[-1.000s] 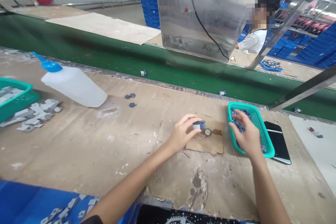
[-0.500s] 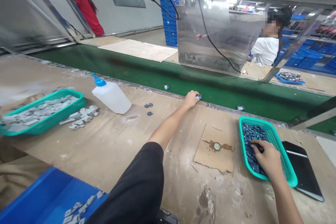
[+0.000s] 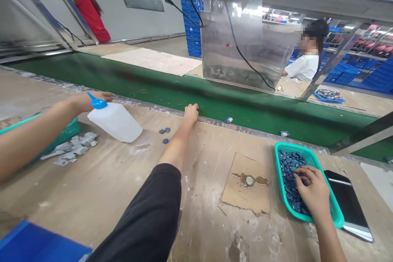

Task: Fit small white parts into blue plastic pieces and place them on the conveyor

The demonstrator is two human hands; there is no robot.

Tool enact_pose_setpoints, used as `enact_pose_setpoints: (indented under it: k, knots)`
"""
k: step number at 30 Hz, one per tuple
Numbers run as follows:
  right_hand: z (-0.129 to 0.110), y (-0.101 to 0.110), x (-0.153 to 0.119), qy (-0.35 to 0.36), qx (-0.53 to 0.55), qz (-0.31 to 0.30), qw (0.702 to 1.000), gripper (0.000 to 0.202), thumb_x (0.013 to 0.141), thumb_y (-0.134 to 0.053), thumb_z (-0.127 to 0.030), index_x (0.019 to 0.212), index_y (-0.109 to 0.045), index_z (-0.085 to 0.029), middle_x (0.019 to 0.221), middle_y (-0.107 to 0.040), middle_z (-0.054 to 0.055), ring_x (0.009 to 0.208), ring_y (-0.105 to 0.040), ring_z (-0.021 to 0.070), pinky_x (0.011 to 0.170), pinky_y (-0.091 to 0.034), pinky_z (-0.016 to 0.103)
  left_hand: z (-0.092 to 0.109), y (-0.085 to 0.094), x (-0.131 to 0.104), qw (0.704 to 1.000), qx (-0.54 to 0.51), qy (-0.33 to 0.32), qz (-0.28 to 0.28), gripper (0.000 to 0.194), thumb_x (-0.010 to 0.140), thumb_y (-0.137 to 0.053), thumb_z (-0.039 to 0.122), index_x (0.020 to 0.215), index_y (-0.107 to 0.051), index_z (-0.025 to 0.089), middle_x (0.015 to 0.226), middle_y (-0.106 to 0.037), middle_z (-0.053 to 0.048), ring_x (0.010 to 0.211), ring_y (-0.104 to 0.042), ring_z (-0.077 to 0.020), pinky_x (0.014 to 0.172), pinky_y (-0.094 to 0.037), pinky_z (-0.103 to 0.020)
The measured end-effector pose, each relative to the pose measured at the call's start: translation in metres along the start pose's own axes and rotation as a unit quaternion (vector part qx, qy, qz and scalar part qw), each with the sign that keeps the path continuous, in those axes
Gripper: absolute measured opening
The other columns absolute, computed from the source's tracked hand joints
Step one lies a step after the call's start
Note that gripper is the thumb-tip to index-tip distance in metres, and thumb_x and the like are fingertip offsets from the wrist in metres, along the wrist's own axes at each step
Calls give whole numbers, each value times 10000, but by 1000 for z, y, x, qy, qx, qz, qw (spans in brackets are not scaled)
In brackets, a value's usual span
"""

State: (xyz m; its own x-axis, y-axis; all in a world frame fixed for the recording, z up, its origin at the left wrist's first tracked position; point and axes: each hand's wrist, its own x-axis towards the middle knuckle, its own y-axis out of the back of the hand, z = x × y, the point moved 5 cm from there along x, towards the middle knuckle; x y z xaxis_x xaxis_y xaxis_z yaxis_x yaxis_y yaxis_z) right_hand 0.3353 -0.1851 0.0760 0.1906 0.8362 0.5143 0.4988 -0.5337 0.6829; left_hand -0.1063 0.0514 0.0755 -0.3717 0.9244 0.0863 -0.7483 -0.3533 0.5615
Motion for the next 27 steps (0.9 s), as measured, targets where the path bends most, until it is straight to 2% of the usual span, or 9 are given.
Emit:
enact_pose_setpoints:
  k: [3,7,9,11,13,15,18,23,27]
  knots:
    - [-1,2,0,-5,5,-14,1000,305,771,-483,-434,767,-624,-164,826,-552,86,628,-568,211,624,-520,362,6,-1,-26,994,-102,24,-11,256,781,-438,78,1018,-482,162,1058,-547,-98,1031,-509,-191,939,-381,-383]
    - [-15,6,2,1,79,-17,997,242,788,-520,-385,870,-612,-176,852,-594,65,709,-584,224,680,-505,355,8,-11,-95,964,-241,60,-89,274,811,-389,61,1058,-479,138,1000,-601,-94,880,-597,-123,843,-477,-301]
    - [-36,3,2,32,140,-31,989,167,805,-526,-324,855,-603,-183,893,-589,66,811,-575,227,719,-494,335,10,-18,-138,910,-368,108,-160,221,790,-436,58,978,-539,113,960,-614,-94,865,-606,-121,864,-473,-284]
    - [-63,-8,-2,82,167,-89,979,109,823,-502,-258,836,-584,-188,896,-575,64,839,-559,220,713,-481,319,14,-25,-179,834,-484,166,-207,198,746,-508,47,921,-578,105,922,-618,-75,848,-610,-119,895,-456,-276]
    - [-89,-26,-9,139,146,-170,965,91,823,-465,-203,847,-551,-186,849,-563,59,792,-545,215,679,-462,319,18,-28,-211,799,-526,196,-214,254,677,-582,23,915,-599,110,911,-619,-52,826,-614,-119,904,-450,-280]
    - [-106,-43,-17,185,109,-230,949,97,803,-429,-153,851,-510,-179,804,-547,61,764,-520,223,662,-443,330,20,-31,-232,809,-516,187,-210,335,642,-631,33,964,-606,120,930,-620,-41,824,-613,-125,897,-451,-291]
    - [-115,-61,-25,221,66,-271,935,130,774,-376,-94,841,-459,-168,796,-516,86,791,-487,247,676,-429,357,21,-38,-248,843,-463,140,-233,393,674,-659,148,1061,-590,131,932,-625,-50,814,-610,-138,867,-464,-311]
    - [-109,-68,-31,237,30,-287,928,144,785,-350,-77,861,-443,-157,810,-494,102,803,-468,263,684,-419,385,18,-44,-251,920,-311,-19,-239,360,672,-649,186,1030,-620,153,970,-572,-60,836,-588,-155,801,-484,-293]
    - [-102,-69,-33,227,37,-283,931,135,793,-356,-95,857,-449,-170,817,-515,94,816,-477,266,699,-418,394,27,-35,-259,946,-199,-137,-216,336,702,-631,207,1035,-605,175,899,-573,-39,832,-581,-156,793,-478,-295]
